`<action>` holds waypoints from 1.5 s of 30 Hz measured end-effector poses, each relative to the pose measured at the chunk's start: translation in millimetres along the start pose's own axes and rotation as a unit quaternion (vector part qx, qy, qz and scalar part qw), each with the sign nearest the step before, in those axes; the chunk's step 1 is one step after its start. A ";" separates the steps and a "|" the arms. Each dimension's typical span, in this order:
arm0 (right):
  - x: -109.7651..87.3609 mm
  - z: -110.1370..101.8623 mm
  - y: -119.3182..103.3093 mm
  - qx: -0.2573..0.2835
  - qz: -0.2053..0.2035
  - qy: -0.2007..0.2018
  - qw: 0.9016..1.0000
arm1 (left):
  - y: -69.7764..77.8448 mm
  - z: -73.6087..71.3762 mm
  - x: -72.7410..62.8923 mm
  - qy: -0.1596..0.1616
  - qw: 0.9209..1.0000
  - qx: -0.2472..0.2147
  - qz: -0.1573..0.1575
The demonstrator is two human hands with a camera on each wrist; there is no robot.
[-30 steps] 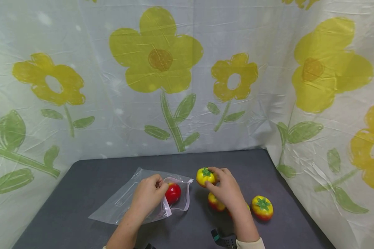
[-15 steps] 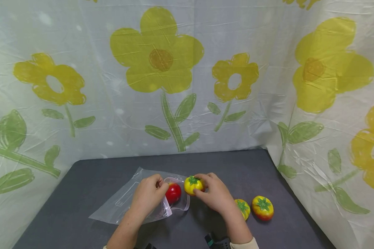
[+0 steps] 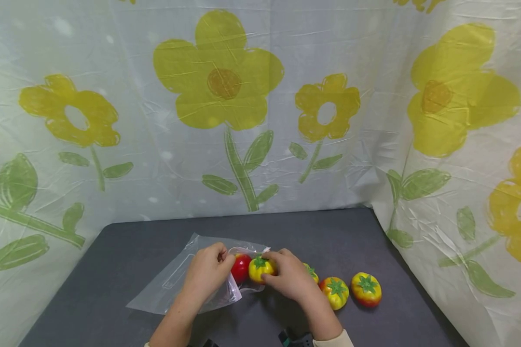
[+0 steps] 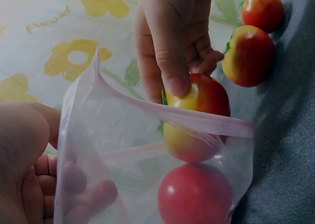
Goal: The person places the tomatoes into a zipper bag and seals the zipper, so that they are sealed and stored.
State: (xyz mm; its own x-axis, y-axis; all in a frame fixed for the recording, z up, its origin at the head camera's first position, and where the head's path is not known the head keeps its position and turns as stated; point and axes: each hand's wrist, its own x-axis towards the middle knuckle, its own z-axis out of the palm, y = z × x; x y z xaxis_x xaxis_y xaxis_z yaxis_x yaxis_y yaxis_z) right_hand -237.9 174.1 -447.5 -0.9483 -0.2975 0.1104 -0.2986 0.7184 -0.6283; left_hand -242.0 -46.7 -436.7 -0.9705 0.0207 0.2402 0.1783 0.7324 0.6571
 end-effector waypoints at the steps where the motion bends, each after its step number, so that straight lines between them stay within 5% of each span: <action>1: 0.2 1.6 -0.4 -0.002 0.000 0.001 1.000 | -0.1 0.1 0.0 -0.001 1.000 0.001 0.000; 14: 5.3 19.2 -0.6 0.033 -0.020 0.006 0.999 | -2.4 0.0 0.7 0.005 1.000 0.002 0.019; 26: 4.3 24.3 -2.0 0.034 -0.087 -0.023 0.995 | -4.8 -1.3 2.2 0.016 0.999 -0.001 0.048; 39: 3.5 18.5 -2.9 0.017 -0.080 -0.024 0.996 | -6.6 -2.8 3.2 0.014 0.999 0.000 0.036; 45: -3.1 -6.9 -1.0 0.015 -0.020 0.005 1.000 | -5.2 -3.9 2.5 -0.003 1.000 0.014 0.012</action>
State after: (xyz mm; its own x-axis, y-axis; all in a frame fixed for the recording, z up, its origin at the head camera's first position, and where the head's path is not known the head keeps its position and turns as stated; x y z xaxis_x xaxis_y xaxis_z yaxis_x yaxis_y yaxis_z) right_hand -235.4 178.6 -441.9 -0.9368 -0.3192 0.1432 -0.3328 0.6869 -0.6461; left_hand -244.7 -53.1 -436.7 -0.9667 0.0427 0.2523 0.1976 0.7509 0.6301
